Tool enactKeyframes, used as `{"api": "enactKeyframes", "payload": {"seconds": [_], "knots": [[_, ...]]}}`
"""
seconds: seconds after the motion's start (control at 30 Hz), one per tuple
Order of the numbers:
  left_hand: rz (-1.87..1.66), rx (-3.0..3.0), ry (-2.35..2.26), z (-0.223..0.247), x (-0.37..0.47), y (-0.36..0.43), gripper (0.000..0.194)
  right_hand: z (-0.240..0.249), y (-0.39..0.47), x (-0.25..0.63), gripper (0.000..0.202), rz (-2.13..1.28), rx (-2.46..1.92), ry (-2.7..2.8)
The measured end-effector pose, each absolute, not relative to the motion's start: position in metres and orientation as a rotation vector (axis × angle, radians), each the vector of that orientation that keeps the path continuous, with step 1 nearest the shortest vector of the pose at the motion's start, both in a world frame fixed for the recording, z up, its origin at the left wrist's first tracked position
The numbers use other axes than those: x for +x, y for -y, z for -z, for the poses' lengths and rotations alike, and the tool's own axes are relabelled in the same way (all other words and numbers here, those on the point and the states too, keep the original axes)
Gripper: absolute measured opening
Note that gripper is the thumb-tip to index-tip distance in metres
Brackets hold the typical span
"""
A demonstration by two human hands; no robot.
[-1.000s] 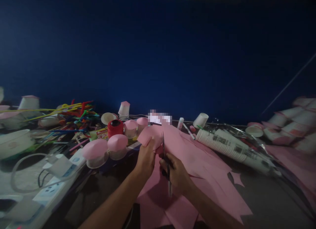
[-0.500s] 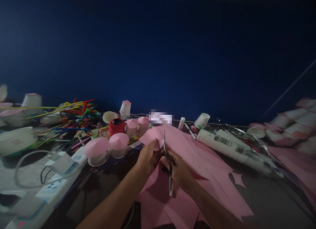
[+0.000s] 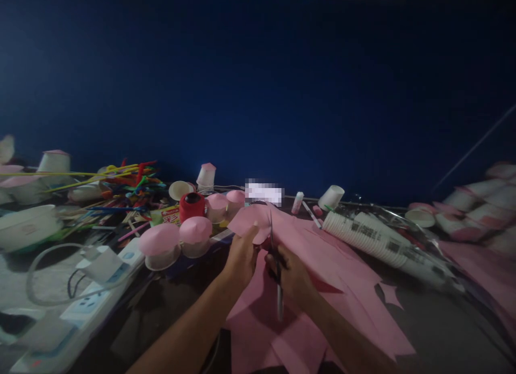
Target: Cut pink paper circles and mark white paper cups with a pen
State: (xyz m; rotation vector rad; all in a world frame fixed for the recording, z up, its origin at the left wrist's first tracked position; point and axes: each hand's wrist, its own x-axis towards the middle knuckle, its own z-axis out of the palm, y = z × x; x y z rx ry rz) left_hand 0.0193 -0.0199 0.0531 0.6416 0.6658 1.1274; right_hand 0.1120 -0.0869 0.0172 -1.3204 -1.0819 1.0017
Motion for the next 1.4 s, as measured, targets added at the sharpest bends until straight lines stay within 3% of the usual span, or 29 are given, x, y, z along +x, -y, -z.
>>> {"api": "enactKeyframes", "payload": {"seconds": [0.13,0.27,0.43,1.03,1.4], "knots": [[-1.226,0.726,-0.585,-0.053,0.018,0.017,0.023,-0.022,0.089,0.109,0.04,-1.035,-1.314,1.07],[-1.141,0.63,-0.602,-0.049,0.017,0.01,0.026,-0.032,0.093,0.111,0.047,-1.206,-1.172,1.085],[-1.062,0.563,-0.657,-0.045,0.017,0.006,0.023,-0.036,0.094,0.111,0.057,-1.176,-1.232,1.059],[-0.988,0.371,-0.804,-0.052,0.019,0.01,0.005,-0.018,0.088,0.113,0.041,-1.082,-1.322,1.196],[-1.011,0.463,-0.764,-0.045,0.017,0.007,0.009,-0.022,0.088,0.114,0.042,-1.073,-1.332,1.185]]}}
